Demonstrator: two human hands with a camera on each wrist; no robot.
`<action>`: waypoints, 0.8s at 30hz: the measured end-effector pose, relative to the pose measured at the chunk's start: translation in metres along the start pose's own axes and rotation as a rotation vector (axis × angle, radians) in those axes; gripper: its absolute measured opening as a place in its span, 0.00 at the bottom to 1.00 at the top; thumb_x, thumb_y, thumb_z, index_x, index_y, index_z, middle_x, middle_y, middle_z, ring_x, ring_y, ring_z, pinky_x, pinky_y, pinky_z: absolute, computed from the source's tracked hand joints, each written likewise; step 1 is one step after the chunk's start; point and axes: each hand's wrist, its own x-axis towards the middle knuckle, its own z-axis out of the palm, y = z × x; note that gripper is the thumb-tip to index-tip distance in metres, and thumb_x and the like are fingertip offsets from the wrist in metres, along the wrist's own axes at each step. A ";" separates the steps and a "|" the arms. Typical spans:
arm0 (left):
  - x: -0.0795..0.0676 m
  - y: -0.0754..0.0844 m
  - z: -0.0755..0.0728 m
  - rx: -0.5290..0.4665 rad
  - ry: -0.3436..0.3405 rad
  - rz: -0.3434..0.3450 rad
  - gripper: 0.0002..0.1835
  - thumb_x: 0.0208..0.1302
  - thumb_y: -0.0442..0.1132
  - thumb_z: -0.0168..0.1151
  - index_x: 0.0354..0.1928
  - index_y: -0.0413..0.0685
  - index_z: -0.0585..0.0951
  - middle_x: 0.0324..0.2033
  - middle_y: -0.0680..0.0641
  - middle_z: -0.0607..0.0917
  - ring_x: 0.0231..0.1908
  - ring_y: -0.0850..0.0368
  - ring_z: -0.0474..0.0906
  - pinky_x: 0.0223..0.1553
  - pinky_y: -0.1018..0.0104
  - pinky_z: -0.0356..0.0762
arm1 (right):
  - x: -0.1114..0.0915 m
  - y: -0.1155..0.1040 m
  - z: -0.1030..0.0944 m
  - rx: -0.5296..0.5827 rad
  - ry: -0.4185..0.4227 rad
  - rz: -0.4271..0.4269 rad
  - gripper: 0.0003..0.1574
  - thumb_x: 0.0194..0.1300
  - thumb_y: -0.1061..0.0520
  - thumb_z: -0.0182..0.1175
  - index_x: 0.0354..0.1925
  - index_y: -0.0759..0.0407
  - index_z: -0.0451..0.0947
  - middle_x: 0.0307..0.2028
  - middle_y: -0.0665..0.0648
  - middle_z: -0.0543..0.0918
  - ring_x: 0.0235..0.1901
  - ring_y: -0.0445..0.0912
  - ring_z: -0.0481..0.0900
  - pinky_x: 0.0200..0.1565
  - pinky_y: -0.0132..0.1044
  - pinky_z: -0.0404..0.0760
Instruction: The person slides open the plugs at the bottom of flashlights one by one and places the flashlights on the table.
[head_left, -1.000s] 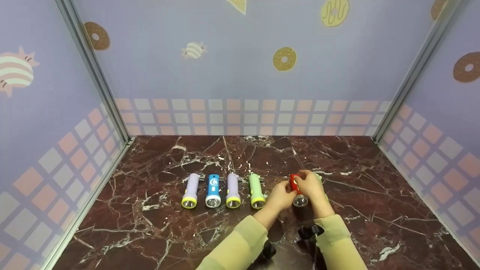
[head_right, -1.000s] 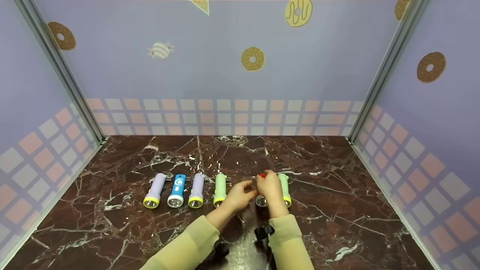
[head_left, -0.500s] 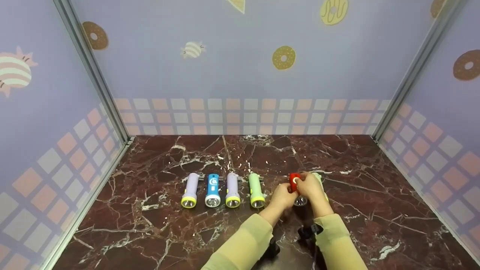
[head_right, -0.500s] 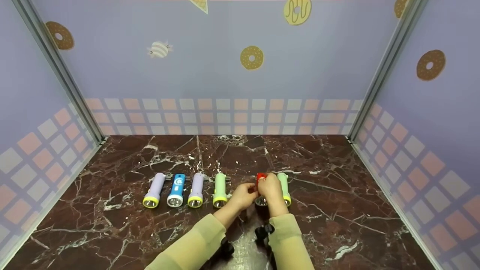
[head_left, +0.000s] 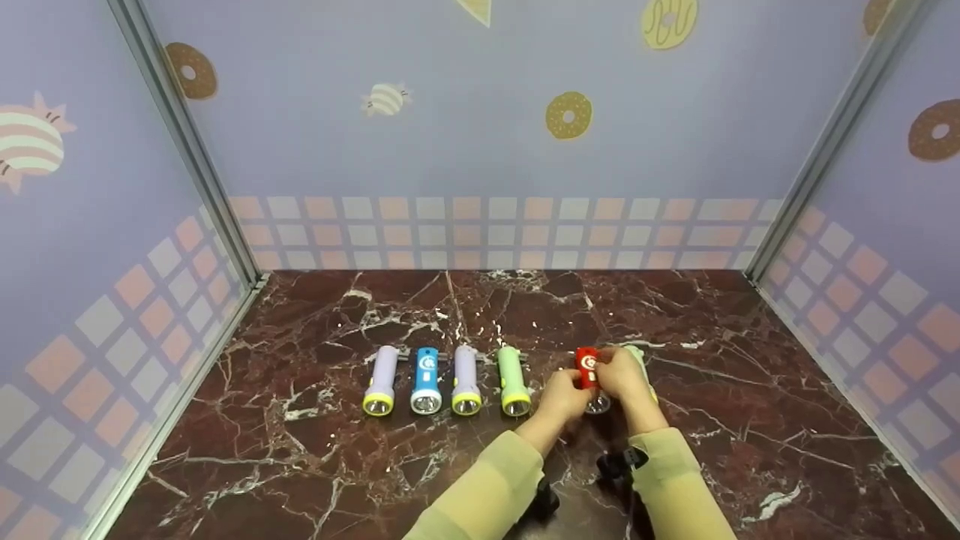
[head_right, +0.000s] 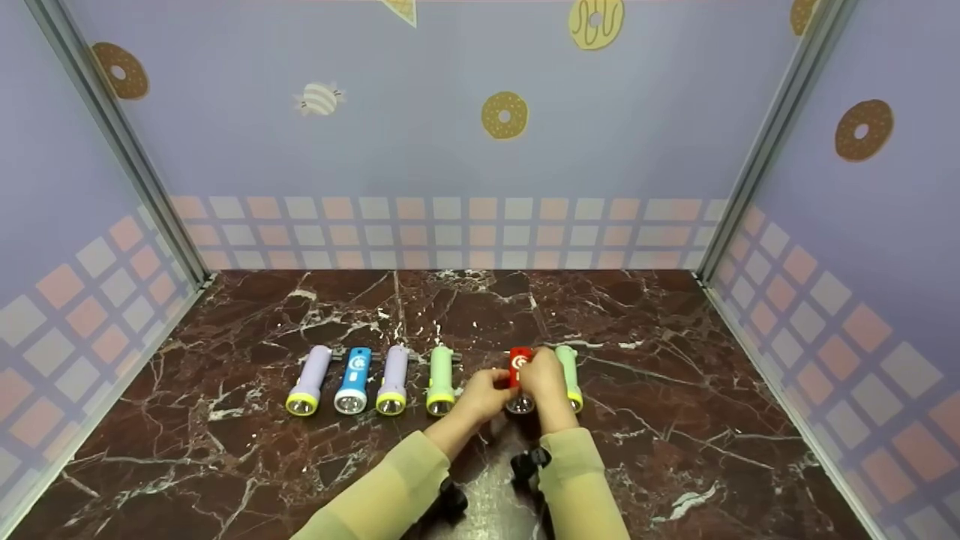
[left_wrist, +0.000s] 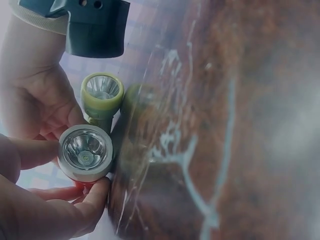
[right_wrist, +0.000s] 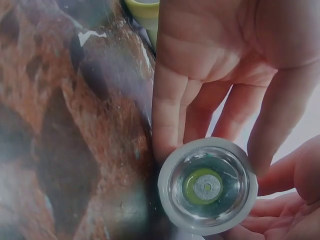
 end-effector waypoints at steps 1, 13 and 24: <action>0.000 0.001 -0.001 -0.005 -0.004 -0.005 0.10 0.55 0.31 0.67 0.38 0.32 0.87 0.33 0.40 0.89 0.29 0.60 0.72 0.36 0.69 0.78 | 0.000 0.000 0.000 0.008 0.000 -0.003 0.24 0.60 0.67 0.54 0.52 0.82 0.79 0.48 0.77 0.85 0.50 0.67 0.83 0.57 0.57 0.81; -0.008 0.003 -0.015 0.027 -0.011 0.005 0.15 0.59 0.33 0.70 0.47 0.32 0.86 0.41 0.38 0.90 0.39 0.54 0.82 0.47 0.62 0.83 | -0.002 -0.006 0.001 0.133 -0.036 0.048 0.26 0.62 0.66 0.59 0.56 0.80 0.77 0.52 0.78 0.84 0.47 0.59 0.84 0.45 0.39 0.85; -0.012 0.007 -0.029 -0.041 0.013 0.047 0.17 0.60 0.30 0.69 0.52 0.31 0.84 0.44 0.38 0.89 0.41 0.56 0.83 0.45 0.67 0.84 | -0.005 -0.017 0.001 0.319 -0.081 0.061 0.26 0.66 0.67 0.61 0.60 0.80 0.75 0.53 0.79 0.82 0.42 0.49 0.83 0.38 0.28 0.83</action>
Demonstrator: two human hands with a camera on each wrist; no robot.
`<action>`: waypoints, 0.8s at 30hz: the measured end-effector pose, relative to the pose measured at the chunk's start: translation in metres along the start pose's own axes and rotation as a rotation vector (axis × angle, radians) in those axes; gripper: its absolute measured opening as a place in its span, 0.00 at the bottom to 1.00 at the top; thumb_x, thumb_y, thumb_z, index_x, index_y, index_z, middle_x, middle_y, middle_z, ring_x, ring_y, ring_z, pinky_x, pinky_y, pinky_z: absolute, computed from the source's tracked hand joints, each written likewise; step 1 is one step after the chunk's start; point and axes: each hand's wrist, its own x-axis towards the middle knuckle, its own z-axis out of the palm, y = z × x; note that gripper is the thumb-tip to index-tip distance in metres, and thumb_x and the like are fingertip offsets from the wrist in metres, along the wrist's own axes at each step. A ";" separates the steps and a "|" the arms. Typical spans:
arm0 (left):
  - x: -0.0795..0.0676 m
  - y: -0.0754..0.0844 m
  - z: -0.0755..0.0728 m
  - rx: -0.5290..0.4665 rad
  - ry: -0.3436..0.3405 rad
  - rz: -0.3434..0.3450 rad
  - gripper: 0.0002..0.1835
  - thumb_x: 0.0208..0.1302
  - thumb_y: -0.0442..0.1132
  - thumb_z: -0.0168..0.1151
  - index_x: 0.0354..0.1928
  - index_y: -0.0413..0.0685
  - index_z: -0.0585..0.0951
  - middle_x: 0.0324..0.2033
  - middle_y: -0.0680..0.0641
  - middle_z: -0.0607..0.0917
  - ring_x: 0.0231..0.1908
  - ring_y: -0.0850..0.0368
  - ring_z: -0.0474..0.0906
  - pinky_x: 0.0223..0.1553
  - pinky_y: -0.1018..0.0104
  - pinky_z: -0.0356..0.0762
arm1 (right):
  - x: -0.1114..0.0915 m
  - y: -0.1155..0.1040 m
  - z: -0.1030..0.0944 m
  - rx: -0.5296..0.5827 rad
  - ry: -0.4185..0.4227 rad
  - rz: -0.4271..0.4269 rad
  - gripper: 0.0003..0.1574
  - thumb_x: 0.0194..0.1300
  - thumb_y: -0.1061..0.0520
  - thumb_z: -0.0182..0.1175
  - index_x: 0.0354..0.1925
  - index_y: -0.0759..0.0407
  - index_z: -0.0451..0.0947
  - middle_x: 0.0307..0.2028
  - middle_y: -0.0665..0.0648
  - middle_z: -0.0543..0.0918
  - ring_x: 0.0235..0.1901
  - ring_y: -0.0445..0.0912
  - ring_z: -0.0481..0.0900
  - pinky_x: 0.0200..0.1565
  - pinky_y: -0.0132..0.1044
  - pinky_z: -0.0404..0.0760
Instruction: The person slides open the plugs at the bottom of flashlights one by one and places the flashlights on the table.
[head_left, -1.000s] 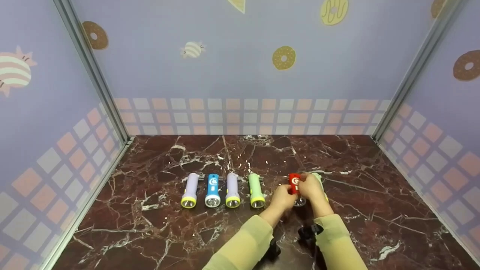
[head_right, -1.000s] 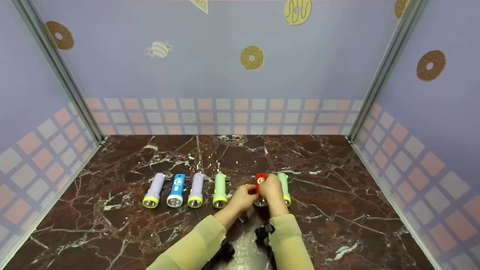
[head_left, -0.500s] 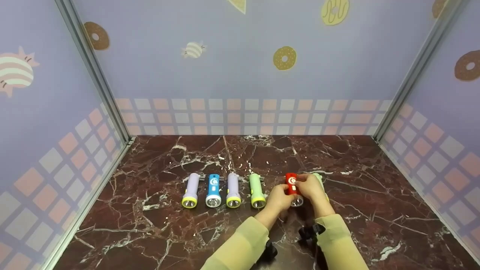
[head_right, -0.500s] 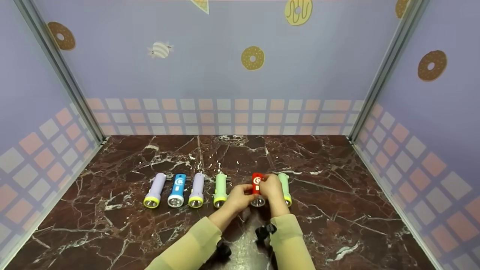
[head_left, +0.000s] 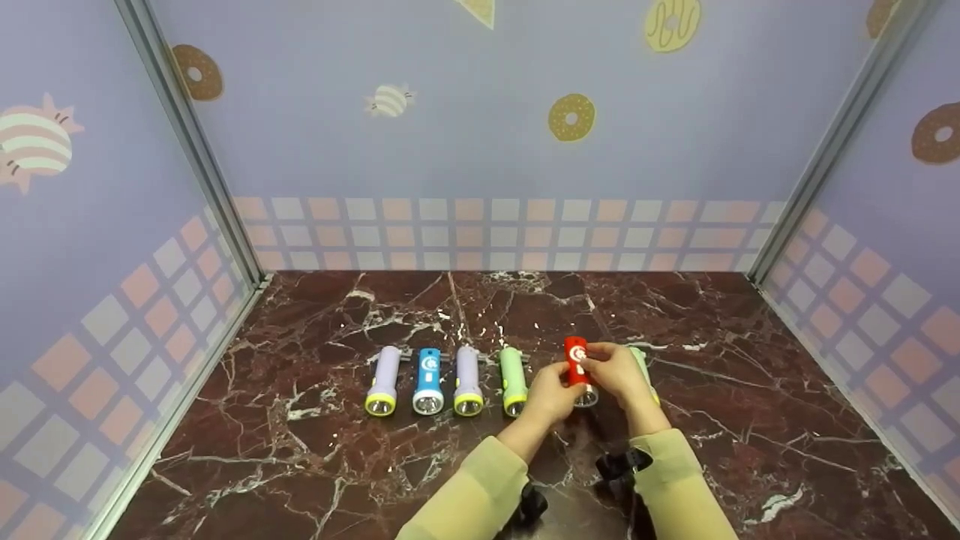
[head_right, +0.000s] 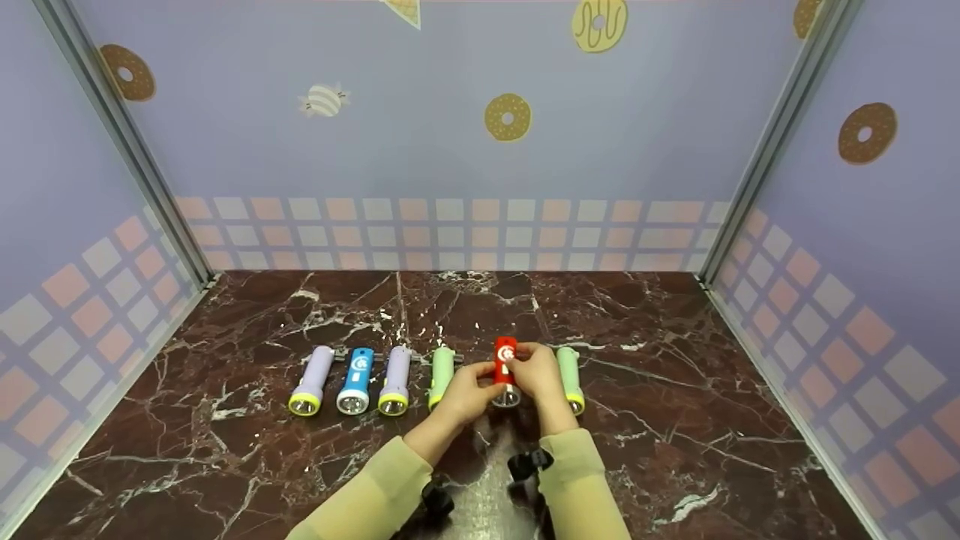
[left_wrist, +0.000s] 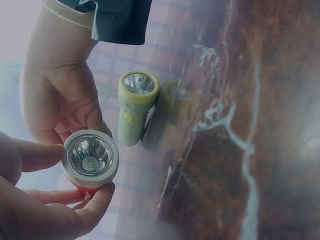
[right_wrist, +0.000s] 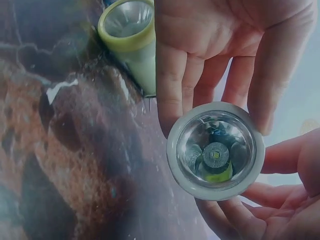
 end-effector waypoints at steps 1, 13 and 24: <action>0.000 0.001 -0.001 -0.003 -0.001 0.001 0.18 0.61 0.30 0.69 0.53 0.31 0.83 0.46 0.38 0.89 0.42 0.55 0.84 0.46 0.66 0.84 | 0.000 -0.001 0.000 0.033 -0.009 0.001 0.26 0.66 0.67 0.61 0.60 0.80 0.74 0.54 0.79 0.81 0.42 0.47 0.83 0.38 0.27 0.83; -0.005 0.007 -0.024 -0.114 -0.002 0.045 0.23 0.64 0.26 0.64 0.60 0.24 0.77 0.50 0.30 0.87 0.49 0.43 0.87 0.48 0.62 0.87 | -0.009 -0.016 0.006 0.176 -0.044 -0.059 0.32 0.67 0.66 0.63 0.67 0.74 0.71 0.57 0.78 0.80 0.43 0.47 0.84 0.38 0.28 0.86; -0.013 0.001 -0.044 -0.203 0.024 0.089 0.27 0.63 0.24 0.63 0.63 0.17 0.71 0.55 0.23 0.81 0.52 0.33 0.85 0.52 0.53 0.87 | -0.013 -0.022 0.020 0.282 -0.042 -0.103 0.34 0.65 0.67 0.66 0.68 0.69 0.72 0.55 0.78 0.82 0.42 0.46 0.85 0.34 0.26 0.83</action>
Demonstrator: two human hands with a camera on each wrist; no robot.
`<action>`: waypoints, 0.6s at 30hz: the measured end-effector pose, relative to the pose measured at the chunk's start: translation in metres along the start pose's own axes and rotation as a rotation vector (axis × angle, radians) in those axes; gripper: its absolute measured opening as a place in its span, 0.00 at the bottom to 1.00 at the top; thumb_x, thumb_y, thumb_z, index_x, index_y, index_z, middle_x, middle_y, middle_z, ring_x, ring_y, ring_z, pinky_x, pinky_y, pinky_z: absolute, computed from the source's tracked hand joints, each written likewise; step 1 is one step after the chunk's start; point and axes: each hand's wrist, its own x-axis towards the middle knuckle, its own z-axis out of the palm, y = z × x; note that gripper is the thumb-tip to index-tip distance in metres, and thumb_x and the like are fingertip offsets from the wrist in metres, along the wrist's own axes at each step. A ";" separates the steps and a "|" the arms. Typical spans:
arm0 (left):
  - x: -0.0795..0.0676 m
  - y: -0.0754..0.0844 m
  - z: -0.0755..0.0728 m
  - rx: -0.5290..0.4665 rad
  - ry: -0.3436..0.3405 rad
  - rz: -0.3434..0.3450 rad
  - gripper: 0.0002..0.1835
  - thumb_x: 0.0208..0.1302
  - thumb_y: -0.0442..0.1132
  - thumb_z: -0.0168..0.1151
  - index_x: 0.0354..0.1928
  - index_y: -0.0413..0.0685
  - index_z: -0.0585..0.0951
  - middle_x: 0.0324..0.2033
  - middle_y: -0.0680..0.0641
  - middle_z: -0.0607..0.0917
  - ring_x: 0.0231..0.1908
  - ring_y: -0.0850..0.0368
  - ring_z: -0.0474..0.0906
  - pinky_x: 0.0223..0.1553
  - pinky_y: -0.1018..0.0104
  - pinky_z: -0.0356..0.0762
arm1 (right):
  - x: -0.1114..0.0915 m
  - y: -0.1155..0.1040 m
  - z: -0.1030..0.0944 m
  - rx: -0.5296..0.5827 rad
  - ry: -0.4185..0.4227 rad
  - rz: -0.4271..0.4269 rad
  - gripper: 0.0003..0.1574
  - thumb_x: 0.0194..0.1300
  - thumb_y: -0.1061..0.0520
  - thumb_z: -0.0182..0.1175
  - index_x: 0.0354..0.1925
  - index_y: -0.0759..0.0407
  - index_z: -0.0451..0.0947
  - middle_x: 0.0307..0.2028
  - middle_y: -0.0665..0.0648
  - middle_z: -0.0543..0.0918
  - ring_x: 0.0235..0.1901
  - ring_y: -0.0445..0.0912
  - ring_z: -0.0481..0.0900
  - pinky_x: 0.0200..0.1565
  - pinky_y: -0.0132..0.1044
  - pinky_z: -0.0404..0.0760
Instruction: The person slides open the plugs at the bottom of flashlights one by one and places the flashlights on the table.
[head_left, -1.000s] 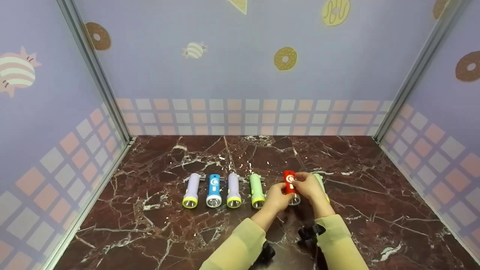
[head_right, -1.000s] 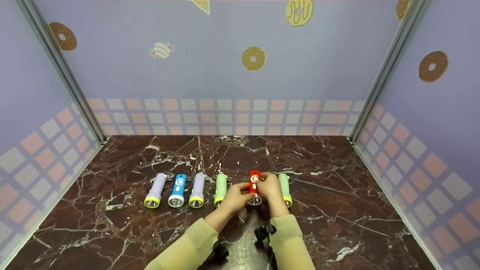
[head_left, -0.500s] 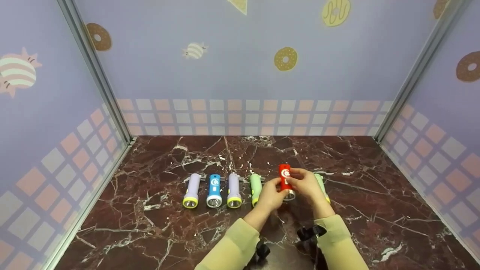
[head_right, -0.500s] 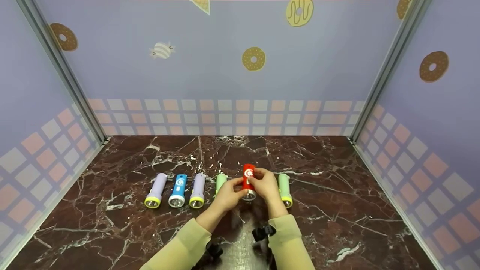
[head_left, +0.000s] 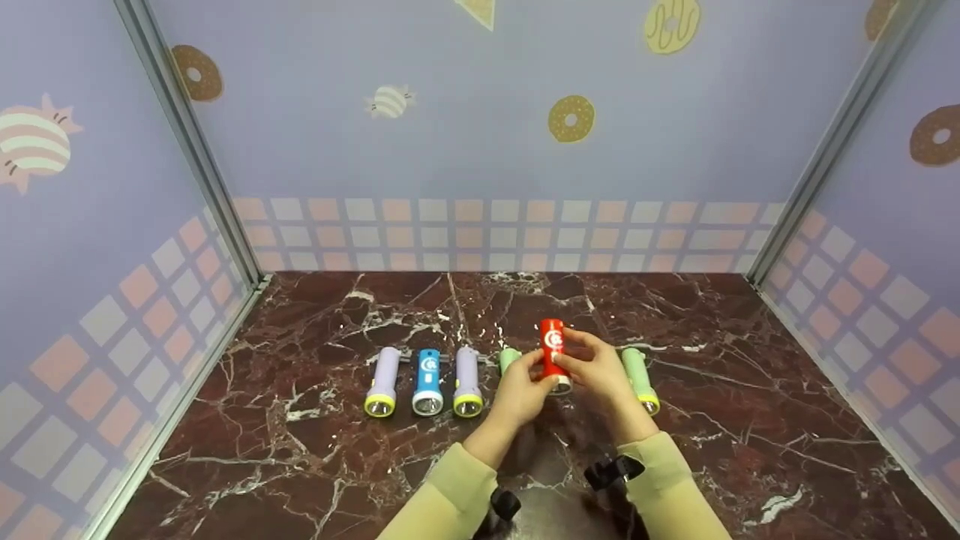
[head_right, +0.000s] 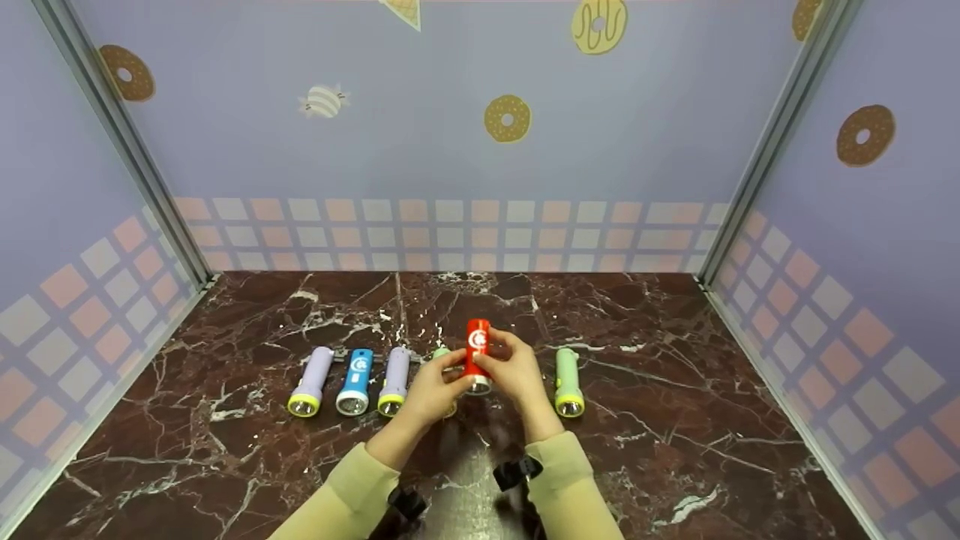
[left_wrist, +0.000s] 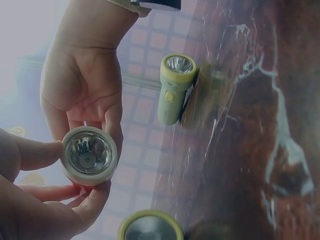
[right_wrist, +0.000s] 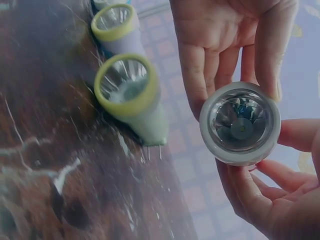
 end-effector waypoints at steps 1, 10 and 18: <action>-0.001 0.000 -0.002 0.004 0.004 -0.008 0.27 0.63 0.24 0.63 0.63 0.18 0.71 0.55 0.23 0.81 0.52 0.33 0.85 0.52 0.52 0.87 | -0.001 0.000 0.002 0.004 0.004 -0.003 0.34 0.64 0.67 0.66 0.68 0.69 0.72 0.54 0.77 0.82 0.41 0.46 0.85 0.34 0.26 0.83; -0.005 0.001 -0.012 0.032 0.019 0.037 0.29 0.62 0.23 0.64 0.64 0.18 0.71 0.57 0.24 0.80 0.53 0.34 0.84 0.54 0.54 0.86 | -0.005 -0.004 0.016 0.028 0.034 -0.027 0.34 0.64 0.67 0.66 0.68 0.65 0.74 0.54 0.75 0.84 0.41 0.46 0.86 0.32 0.28 0.83; -0.007 -0.002 -0.014 0.006 0.036 0.035 0.30 0.62 0.22 0.62 0.66 0.19 0.69 0.60 0.24 0.78 0.55 0.33 0.82 0.57 0.51 0.85 | -0.007 -0.001 0.022 0.070 0.048 -0.075 0.36 0.64 0.67 0.67 0.69 0.63 0.73 0.52 0.74 0.85 0.41 0.45 0.86 0.28 0.30 0.82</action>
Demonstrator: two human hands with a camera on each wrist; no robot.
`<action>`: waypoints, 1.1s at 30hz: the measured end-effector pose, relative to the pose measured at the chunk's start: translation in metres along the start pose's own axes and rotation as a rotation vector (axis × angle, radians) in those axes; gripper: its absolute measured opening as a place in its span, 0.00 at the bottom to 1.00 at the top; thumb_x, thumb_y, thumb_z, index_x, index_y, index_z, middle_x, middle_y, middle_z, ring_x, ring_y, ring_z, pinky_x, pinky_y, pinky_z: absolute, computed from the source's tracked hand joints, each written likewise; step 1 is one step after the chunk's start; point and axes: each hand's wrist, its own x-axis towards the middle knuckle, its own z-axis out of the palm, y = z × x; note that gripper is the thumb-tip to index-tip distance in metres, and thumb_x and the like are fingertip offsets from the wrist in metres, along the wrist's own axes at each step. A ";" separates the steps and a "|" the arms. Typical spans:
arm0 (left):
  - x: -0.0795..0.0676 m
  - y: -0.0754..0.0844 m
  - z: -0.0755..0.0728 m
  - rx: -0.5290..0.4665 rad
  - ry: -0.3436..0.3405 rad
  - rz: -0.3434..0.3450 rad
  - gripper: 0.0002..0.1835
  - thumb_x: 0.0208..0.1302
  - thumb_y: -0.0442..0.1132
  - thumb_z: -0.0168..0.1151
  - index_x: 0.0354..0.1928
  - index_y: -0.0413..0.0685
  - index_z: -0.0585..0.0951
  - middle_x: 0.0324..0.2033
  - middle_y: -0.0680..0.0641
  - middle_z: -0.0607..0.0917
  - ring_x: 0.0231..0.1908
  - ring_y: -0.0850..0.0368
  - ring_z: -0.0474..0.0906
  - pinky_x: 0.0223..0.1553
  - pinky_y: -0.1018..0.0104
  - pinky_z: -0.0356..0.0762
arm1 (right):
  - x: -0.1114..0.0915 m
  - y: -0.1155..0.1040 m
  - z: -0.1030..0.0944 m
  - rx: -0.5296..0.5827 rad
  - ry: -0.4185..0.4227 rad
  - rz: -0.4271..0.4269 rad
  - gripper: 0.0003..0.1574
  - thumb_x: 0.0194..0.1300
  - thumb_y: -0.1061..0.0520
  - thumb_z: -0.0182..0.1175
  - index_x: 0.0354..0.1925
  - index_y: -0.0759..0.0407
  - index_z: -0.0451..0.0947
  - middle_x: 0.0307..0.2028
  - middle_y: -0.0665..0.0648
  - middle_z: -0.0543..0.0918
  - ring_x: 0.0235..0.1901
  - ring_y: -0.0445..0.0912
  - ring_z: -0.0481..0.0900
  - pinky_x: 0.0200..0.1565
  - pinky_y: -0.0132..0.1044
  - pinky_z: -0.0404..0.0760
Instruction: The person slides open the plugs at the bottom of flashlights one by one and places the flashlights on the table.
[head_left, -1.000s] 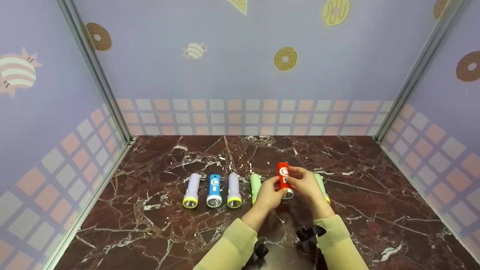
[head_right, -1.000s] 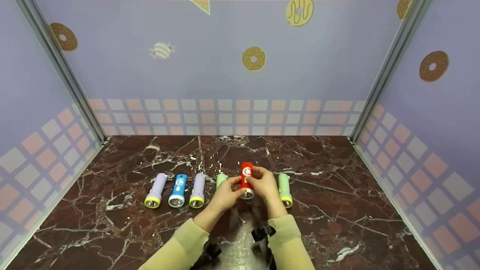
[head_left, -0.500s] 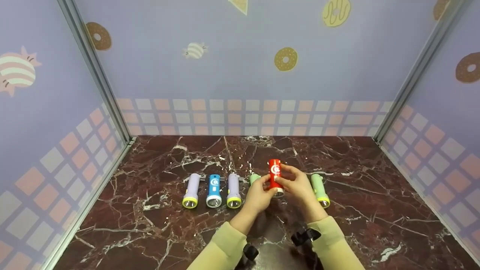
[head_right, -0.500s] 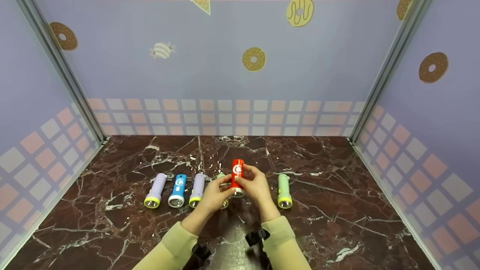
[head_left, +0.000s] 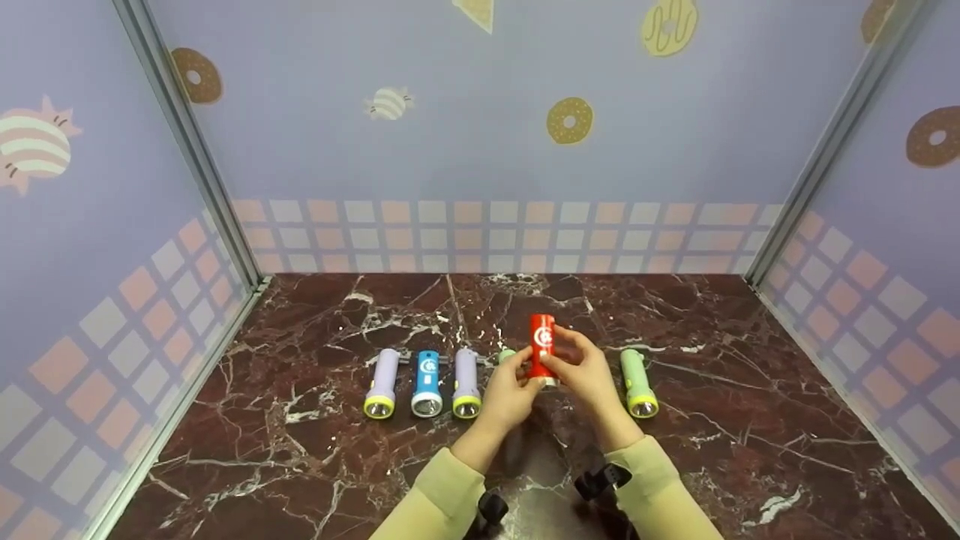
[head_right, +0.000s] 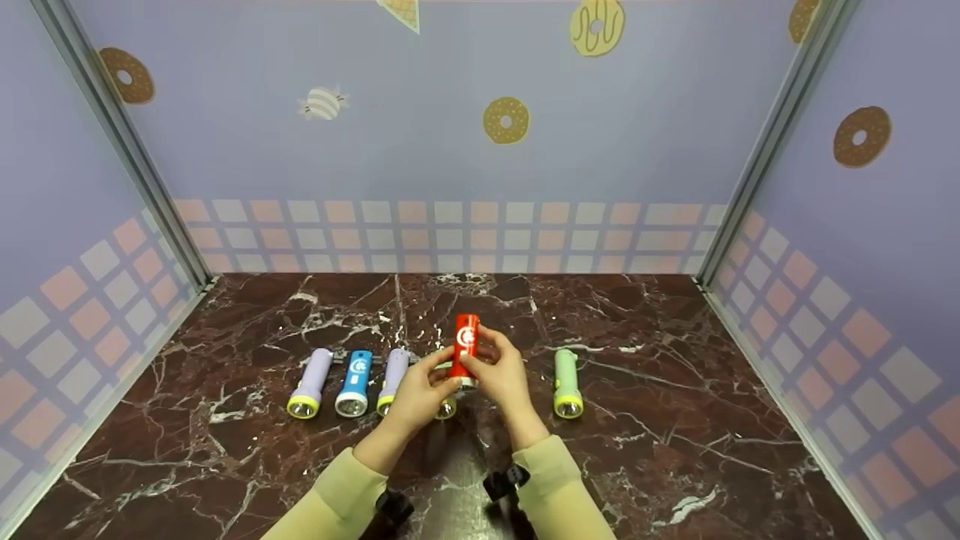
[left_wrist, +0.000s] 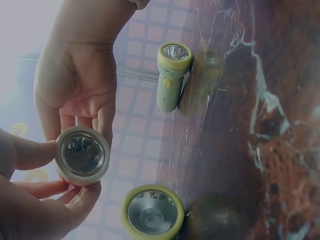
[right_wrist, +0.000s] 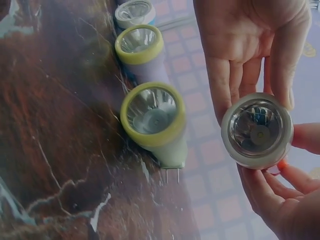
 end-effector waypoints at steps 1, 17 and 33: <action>0.000 0.000 0.000 0.000 0.004 0.006 0.30 0.62 0.22 0.62 0.66 0.19 0.69 0.60 0.24 0.78 0.55 0.32 0.82 0.57 0.49 0.85 | 0.000 0.000 0.001 -0.001 0.007 -0.005 0.36 0.64 0.67 0.67 0.69 0.63 0.73 0.51 0.74 0.86 0.41 0.45 0.86 0.28 0.30 0.83; -0.001 -0.005 0.001 0.005 0.022 0.021 0.31 0.58 0.20 0.60 0.66 0.20 0.70 0.59 0.24 0.78 0.54 0.33 0.83 0.58 0.49 0.84 | -0.001 0.006 0.006 -0.053 0.043 -0.085 0.37 0.62 0.67 0.68 0.68 0.70 0.72 0.56 0.75 0.83 0.53 0.63 0.86 0.45 0.32 0.87; 0.000 -0.005 -0.002 -0.090 0.100 0.013 0.25 0.58 0.22 0.61 0.59 0.26 0.74 0.56 0.27 0.79 0.53 0.31 0.82 0.59 0.47 0.83 | -0.002 0.014 0.013 -0.007 0.064 -0.188 0.36 0.60 0.70 0.69 0.66 0.69 0.73 0.53 0.75 0.84 0.48 0.56 0.87 0.48 0.30 0.84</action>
